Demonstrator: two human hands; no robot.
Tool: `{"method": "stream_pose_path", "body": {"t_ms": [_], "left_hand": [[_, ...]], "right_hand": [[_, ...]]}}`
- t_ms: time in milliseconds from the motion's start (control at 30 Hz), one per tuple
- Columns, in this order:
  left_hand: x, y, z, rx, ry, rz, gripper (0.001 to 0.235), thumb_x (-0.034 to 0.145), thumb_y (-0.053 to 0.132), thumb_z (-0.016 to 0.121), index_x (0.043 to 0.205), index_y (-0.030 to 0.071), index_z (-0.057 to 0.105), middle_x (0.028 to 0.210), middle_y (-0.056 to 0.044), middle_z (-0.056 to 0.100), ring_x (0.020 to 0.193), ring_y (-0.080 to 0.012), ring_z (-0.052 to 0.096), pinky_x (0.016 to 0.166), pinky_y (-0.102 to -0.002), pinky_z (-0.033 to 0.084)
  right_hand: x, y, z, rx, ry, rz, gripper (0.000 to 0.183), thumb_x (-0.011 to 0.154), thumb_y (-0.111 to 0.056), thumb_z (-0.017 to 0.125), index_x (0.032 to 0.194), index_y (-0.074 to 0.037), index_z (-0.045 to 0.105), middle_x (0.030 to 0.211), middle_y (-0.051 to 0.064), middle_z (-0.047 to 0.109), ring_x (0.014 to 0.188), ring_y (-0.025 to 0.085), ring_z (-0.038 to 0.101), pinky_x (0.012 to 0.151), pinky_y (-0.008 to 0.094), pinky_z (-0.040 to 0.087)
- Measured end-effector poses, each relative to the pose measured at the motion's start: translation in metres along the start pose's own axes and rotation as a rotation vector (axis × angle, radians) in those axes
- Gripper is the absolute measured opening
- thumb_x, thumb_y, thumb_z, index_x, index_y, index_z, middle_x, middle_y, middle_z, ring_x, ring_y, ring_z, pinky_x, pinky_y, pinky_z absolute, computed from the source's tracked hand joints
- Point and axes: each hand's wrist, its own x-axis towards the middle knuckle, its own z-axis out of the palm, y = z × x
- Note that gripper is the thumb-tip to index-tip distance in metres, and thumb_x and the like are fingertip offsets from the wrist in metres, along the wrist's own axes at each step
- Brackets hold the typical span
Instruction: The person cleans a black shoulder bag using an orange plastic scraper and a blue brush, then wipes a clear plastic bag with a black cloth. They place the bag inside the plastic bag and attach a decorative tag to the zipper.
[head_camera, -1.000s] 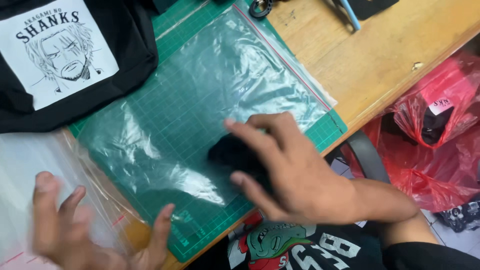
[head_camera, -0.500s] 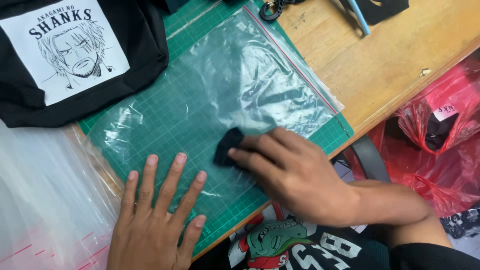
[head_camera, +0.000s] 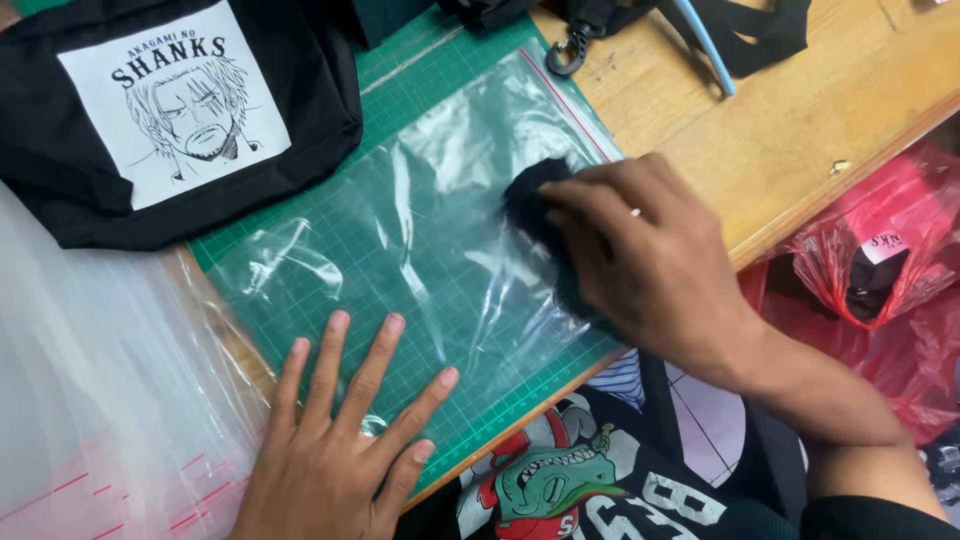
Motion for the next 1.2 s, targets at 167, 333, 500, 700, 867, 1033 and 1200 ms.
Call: {"method": "stream_pose_path", "body": {"t_ms": [167, 333, 500, 700, 867, 1033, 1200], "left_hand": [[0.001, 0.000, 0.002, 0.016, 0.030, 0.047, 0.052, 0.103, 0.051, 0.036, 0.153, 0.038, 0.047, 0.163, -0.013, 0.040, 0.150, -0.0448, 0.035, 0.118, -0.059, 0.030], [-0.001, 0.002, 0.000, 0.028, 0.031, 0.046, 0.056, 0.101, 0.054, 0.040, 0.154, 0.037, 0.045, 0.164, -0.014, 0.036, 0.150, -0.0418, 0.034, 0.117, -0.059, 0.028], [0.000, 0.002, 0.003, 0.018, 0.034, 0.057, 0.061, 0.100, 0.054, 0.041, 0.156, 0.031, 0.042, 0.165, -0.016, 0.033, 0.154, -0.0434, 0.024, 0.120, -0.060, 0.022], [0.001, 0.000, 0.004, 0.017, -0.002, 0.077, 0.061, 0.101, 0.054, 0.038, 0.158, 0.033, 0.039, 0.169, -0.016, 0.026, 0.157, -0.0405, 0.020, 0.122, -0.061, 0.017], [0.004, -0.001, -0.001, 0.019, 0.009, 0.070, 0.063, 0.099, 0.057, 0.041, 0.158, 0.035, 0.038, 0.169, -0.014, 0.028, 0.155, -0.0380, 0.025, 0.120, -0.059, 0.022], [0.008, -0.005, -0.010, -0.029, 0.015, -0.035, 0.077, 0.092, 0.066, 0.053, 0.159, 0.029, 0.039, 0.168, -0.020, 0.026, 0.154, -0.0424, 0.026, 0.114, -0.054, 0.033], [0.009, -0.006, -0.017, -0.067, 0.040, 0.030, 0.094, 0.093, 0.080, 0.034, 0.154, 0.010, 0.044, 0.163, -0.020, 0.036, 0.153, -0.0402, 0.029, 0.121, -0.059, 0.024]], "right_hand": [[0.019, -0.039, 0.012, 0.213, -0.075, -0.230, 0.014, 0.105, -0.002, 0.059, 0.117, 0.006, 0.061, 0.106, 0.022, 0.063, 0.086, 0.035, 0.060, 0.072, 0.042, 0.053], [0.028, -0.047, 0.034, 0.166, -0.169, -0.336, 0.021, 0.107, -0.007, 0.043, 0.119, 0.003, 0.058, 0.109, 0.018, 0.059, 0.088, 0.034, 0.056, 0.074, 0.042, 0.051], [0.032, -0.055, 0.046, 0.202, -0.132, -0.287, 0.016, 0.107, -0.013, 0.058, 0.117, -0.001, 0.059, 0.112, 0.018, 0.061, 0.090, 0.033, 0.057, 0.076, 0.042, 0.052], [0.031, -0.040, 0.051, 0.185, -0.197, -0.288, 0.024, 0.099, -0.005, 0.061, 0.123, -0.002, 0.062, 0.109, 0.017, 0.058, 0.092, 0.033, 0.052, 0.067, 0.044, 0.049], [0.040, -0.014, 0.046, 0.067, -0.144, -0.181, 0.017, 0.104, -0.007, 0.055, 0.119, -0.004, 0.061, 0.106, 0.016, 0.058, 0.089, 0.033, 0.053, 0.069, 0.044, 0.050], [0.054, 0.006, 0.046, 0.094, -0.155, -0.136, 0.016, 0.105, -0.014, 0.060, 0.118, -0.006, 0.057, 0.102, 0.016, 0.052, 0.087, 0.036, 0.054, 0.069, 0.047, 0.048], [0.055, -0.003, 0.051, -0.126, -0.137, -0.096, 0.020, 0.103, -0.018, 0.061, 0.118, -0.005, 0.058, 0.105, 0.017, 0.053, 0.094, 0.039, 0.058, 0.054, 0.051, 0.048]]}}
